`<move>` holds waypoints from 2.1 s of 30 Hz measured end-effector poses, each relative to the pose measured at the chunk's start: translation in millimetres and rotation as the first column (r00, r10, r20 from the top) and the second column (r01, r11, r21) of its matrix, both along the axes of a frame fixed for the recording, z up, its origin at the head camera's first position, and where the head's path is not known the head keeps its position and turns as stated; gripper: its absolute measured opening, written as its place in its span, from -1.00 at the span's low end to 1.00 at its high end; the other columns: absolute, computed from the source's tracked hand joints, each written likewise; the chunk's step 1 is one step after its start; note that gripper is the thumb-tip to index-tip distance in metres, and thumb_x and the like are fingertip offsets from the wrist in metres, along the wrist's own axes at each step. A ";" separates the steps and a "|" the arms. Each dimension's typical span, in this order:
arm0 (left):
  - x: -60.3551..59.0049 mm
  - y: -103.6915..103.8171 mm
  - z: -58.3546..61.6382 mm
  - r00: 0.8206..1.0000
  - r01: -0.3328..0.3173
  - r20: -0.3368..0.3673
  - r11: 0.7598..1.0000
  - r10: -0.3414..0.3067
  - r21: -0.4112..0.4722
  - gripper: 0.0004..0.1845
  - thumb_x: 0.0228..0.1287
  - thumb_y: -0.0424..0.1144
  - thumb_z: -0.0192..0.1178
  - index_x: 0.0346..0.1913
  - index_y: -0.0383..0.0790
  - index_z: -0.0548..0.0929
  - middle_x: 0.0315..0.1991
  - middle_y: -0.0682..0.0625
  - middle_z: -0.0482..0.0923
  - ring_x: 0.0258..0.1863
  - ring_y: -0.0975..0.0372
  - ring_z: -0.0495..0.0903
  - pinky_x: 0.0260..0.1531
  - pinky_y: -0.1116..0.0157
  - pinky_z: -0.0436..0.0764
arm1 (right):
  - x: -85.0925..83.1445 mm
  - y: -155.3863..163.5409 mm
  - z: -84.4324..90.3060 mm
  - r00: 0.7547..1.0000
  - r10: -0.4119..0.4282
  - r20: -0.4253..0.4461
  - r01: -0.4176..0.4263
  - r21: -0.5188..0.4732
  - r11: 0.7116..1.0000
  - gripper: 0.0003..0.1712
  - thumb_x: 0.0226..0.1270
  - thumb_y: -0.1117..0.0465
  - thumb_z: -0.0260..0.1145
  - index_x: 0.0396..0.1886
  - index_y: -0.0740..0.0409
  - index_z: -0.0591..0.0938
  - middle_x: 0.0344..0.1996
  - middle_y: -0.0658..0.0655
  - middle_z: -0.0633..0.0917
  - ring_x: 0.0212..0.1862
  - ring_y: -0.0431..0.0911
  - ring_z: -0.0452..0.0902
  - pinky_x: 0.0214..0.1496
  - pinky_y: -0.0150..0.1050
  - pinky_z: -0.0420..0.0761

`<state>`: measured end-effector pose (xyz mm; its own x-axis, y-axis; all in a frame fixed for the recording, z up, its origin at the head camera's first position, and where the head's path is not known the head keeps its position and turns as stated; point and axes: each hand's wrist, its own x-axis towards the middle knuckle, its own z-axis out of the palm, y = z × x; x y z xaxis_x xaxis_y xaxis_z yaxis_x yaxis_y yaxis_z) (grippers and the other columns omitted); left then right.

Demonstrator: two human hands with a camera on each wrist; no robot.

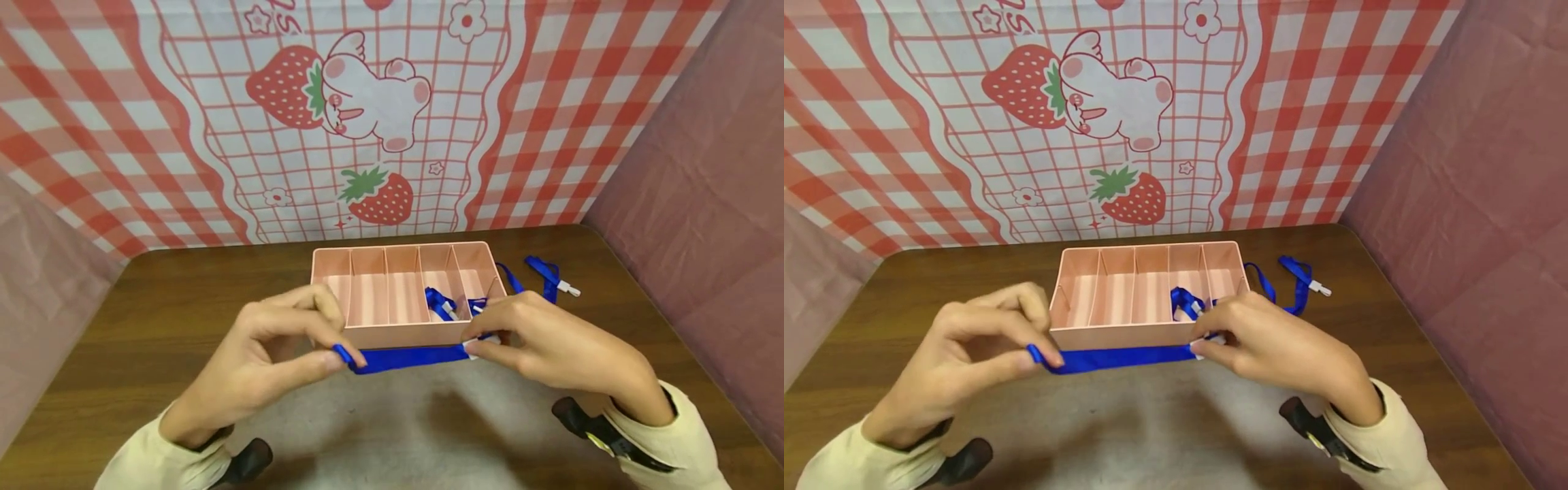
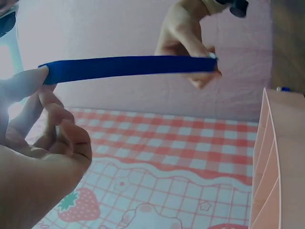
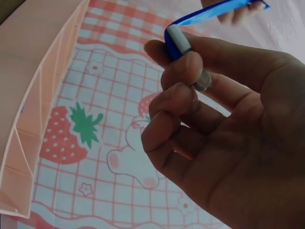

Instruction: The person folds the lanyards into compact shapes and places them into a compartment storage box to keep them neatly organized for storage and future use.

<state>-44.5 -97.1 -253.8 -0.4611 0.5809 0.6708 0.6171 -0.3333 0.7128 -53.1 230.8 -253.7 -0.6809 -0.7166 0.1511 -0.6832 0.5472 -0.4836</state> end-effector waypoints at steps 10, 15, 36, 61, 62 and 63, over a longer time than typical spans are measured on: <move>-1.4 12.7 5.6 0.992 0.096 -0.087 0.995 -0.094 0.017 -0.89 0.32 -0.55 0.19 -0.18 -0.41 0.69 -0.28 -0.23 0.73 -0.25 0.05 0.74 -0.29 0.15 0.70 | -2.0 -5.1 -4.3 1.000 -0.014 0.009 0.014 0.058 0.998 -0.87 0.39 0.20 0.35 -0.23 -0.17 0.75 -0.43 -0.29 0.61 -0.40 -0.38 0.46 -0.41 -0.36 0.55; -1.5 18.6 -6.3 0.999 0.029 -0.041 0.999 -0.030 -0.024 -0.81 0.25 -0.63 0.21 -0.16 -0.39 0.71 -0.38 -0.13 0.73 -0.41 0.18 0.71 -0.44 0.28 0.66 | -1.0 -6.0 -3.9 0.999 -0.038 0.005 0.038 0.063 0.997 -0.88 0.39 0.20 0.35 -0.24 -0.16 0.75 -0.44 -0.28 0.59 -0.41 -0.37 0.43 -0.41 -0.38 0.52; 9.4 52.5 -35.6 0.948 -0.293 -0.202 0.918 0.244 -0.267 -0.94 0.36 -0.33 0.28 -0.21 -0.11 0.60 -0.06 0.09 0.61 -0.01 0.30 0.57 0.01 0.35 0.57 | 14.8 -38.5 -13.8 0.993 0.068 -0.097 -0.089 -0.230 0.969 -0.87 0.44 0.18 0.30 -0.17 -0.19 0.70 -0.28 -0.35 0.66 -0.32 -0.39 0.46 -0.23 -0.42 0.48; 10.0 51.4 -35.6 0.904 -0.423 -0.237 0.823 0.355 -0.380 -0.59 0.23 -0.26 0.39 0.07 -0.16 0.47 -0.10 0.12 0.65 -0.10 0.40 0.62 -0.04 0.40 0.60 | 16.1 -38.0 -13.2 0.998 0.051 -0.025 -0.056 -0.326 0.944 -0.71 0.38 0.35 0.32 0.02 0.00 0.73 -0.08 -0.20 0.73 -0.18 -0.30 0.58 -0.18 -0.36 0.57; 10.3 50.3 -34.6 0.898 -0.436 -0.261 0.806 0.356 -0.401 -0.56 0.21 -0.27 0.40 0.10 -0.16 0.48 -0.06 0.12 0.65 -0.06 0.39 0.61 -0.02 0.38 0.60 | 16.2 -36.5 -12.1 0.999 0.039 -0.014 -0.042 -0.322 0.946 -0.70 0.38 0.35 0.32 0.03 0.00 0.73 -0.08 -0.20 0.72 -0.19 -0.30 0.58 -0.21 -0.36 0.57; 10.5 49.3 -33.8 0.893 -0.444 -0.282 0.793 0.351 -0.418 -0.54 0.20 -0.28 0.40 0.12 -0.15 0.48 -0.03 0.13 0.64 -0.05 0.39 0.61 -0.01 0.37 0.59 | 16.3 -35.1 -11.1 1.000 0.031 -0.004 -0.030 -0.318 0.948 -0.70 0.38 0.35 0.31 0.04 0.00 0.73 -0.10 -0.21 0.72 -0.22 -0.31 0.58 -0.23 -0.36 0.58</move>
<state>-34.0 -47.8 -287.6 -0.6179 0.6330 0.4664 0.7536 0.3075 0.5810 -36.8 195.7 -264.8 -0.6597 -0.6519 0.3741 -0.6967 0.3438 -0.6296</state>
